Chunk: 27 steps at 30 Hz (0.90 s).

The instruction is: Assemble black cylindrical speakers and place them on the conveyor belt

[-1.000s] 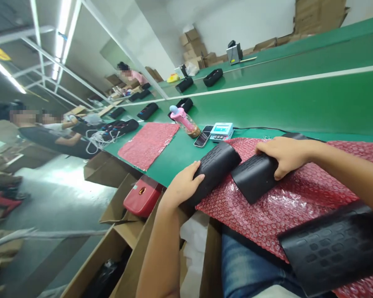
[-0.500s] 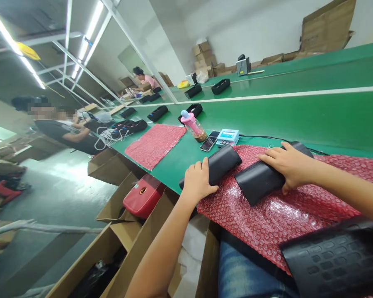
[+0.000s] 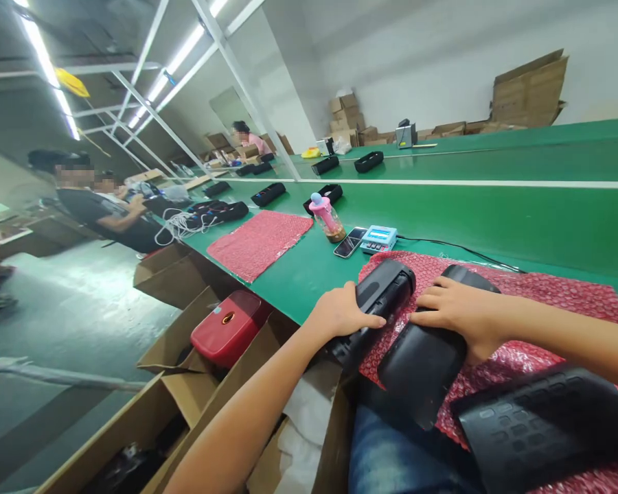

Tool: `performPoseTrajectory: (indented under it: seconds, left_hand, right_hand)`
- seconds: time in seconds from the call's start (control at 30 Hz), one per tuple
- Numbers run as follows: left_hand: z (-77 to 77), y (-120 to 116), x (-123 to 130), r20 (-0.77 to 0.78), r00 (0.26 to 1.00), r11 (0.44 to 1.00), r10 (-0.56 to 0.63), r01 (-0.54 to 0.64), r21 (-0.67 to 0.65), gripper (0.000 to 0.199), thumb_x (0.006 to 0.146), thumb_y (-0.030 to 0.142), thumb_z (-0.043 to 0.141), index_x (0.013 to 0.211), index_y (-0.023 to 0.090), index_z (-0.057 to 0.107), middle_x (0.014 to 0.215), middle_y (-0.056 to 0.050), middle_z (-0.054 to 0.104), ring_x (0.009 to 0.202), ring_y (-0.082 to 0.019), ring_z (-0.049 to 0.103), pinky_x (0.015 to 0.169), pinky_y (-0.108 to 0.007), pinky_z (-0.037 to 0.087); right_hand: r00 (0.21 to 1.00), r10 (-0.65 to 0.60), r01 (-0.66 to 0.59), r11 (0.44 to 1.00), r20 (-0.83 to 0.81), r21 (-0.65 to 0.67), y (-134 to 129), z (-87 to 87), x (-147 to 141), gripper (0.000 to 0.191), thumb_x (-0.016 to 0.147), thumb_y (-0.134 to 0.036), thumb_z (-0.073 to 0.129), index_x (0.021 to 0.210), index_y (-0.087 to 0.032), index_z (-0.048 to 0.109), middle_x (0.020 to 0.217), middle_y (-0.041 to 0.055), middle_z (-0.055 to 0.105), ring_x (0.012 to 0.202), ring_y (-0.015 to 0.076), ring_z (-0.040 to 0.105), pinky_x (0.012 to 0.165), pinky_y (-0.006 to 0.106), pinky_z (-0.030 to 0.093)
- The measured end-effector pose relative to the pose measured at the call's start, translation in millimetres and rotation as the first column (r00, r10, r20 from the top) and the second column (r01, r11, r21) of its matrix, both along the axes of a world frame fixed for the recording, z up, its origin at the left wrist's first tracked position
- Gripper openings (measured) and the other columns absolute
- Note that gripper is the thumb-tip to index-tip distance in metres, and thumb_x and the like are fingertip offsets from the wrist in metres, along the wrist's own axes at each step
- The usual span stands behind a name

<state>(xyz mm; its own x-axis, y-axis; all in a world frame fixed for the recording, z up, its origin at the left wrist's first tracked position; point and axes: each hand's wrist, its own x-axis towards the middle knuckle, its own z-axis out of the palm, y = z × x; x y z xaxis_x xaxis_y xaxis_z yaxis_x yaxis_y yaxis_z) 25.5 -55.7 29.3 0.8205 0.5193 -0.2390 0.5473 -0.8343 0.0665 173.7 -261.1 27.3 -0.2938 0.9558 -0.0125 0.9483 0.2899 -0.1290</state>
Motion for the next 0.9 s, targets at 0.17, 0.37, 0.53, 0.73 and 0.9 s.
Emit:
performPoseTrajectory:
  seconds: [0.17,0.37,0.53,0.73,0.9]
  left_hand:
    - [-12.4,-26,-14,0.053,0.998,0.998,0.017,-0.013,-0.062,0.098,0.055,0.071,0.064,0.129,0.011,0.042,0.115,-0.023,0.063,0.104,-0.040,0.061,0.081,-0.040,0.047]
    - [-24.7,-23,-33,0.208,0.978,0.983,0.007,0.031,-0.182,0.070,0.074,0.064,0.053,0.126,0.018,0.048,0.125,-0.016,0.060,0.113,-0.035,0.058,0.089,-0.040,0.046]
    - [-31.9,-19,-37,0.310,0.949,0.976,-0.061,0.122,-0.182,0.083,0.072,0.053,0.063,0.140,0.016,0.035,0.143,-0.016,0.044,0.128,-0.033,0.046,0.101,-0.043,0.042]
    - [-34.8,-21,-36,0.312,0.950,0.968,-0.033,0.108,-0.226,0.081,0.072,0.049,0.063,0.141,0.018,0.035,0.146,-0.011,0.041,0.132,-0.029,0.042,0.107,-0.043,0.037]
    - [-36.6,-18,-35,0.342,0.939,0.965,-0.031,0.117,-0.233,0.075,0.071,0.048,0.064,0.137,0.022,0.041,0.141,-0.010,0.047,0.128,-0.029,0.046,0.105,-0.044,0.041]
  right_hand:
    - [0.987,0.092,-0.099,0.994,-0.132,-0.046,15,-10.6,-11,0.095,0.039,-0.033,0.083,0.127,-0.013,0.051,0.110,0.0148,0.058,0.097,0.0309,0.054,0.090,0.047,0.041]
    - [0.987,0.061,-0.047,0.994,-0.148,0.094,7,-22.7,-9,0.092,0.044,-0.030,0.081,0.129,-0.015,0.051,0.119,0.0188,0.053,0.110,0.0364,0.049,0.095,0.055,0.038]
    - [0.974,-0.112,0.177,0.918,-0.195,0.356,-23,-52.7,2,0.071,0.067,-0.053,0.074,0.124,-0.014,0.053,0.123,0.0214,0.055,0.116,0.0377,0.049,0.095,0.057,0.042]
    - [0.971,-0.186,0.232,0.888,-0.152,0.396,-41,-77.2,6,0.064,0.078,-0.063,0.061,0.124,-0.018,0.054,0.126,0.0218,0.055,0.123,0.0383,0.046,0.096,0.061,0.043]
    - [0.986,-0.167,0.155,0.916,0.002,0.370,-35,-63.8,1,0.052,0.081,-0.055,0.062,0.120,-0.021,0.060,0.123,0.0213,0.057,0.120,0.0407,0.048,0.093,0.063,0.043]
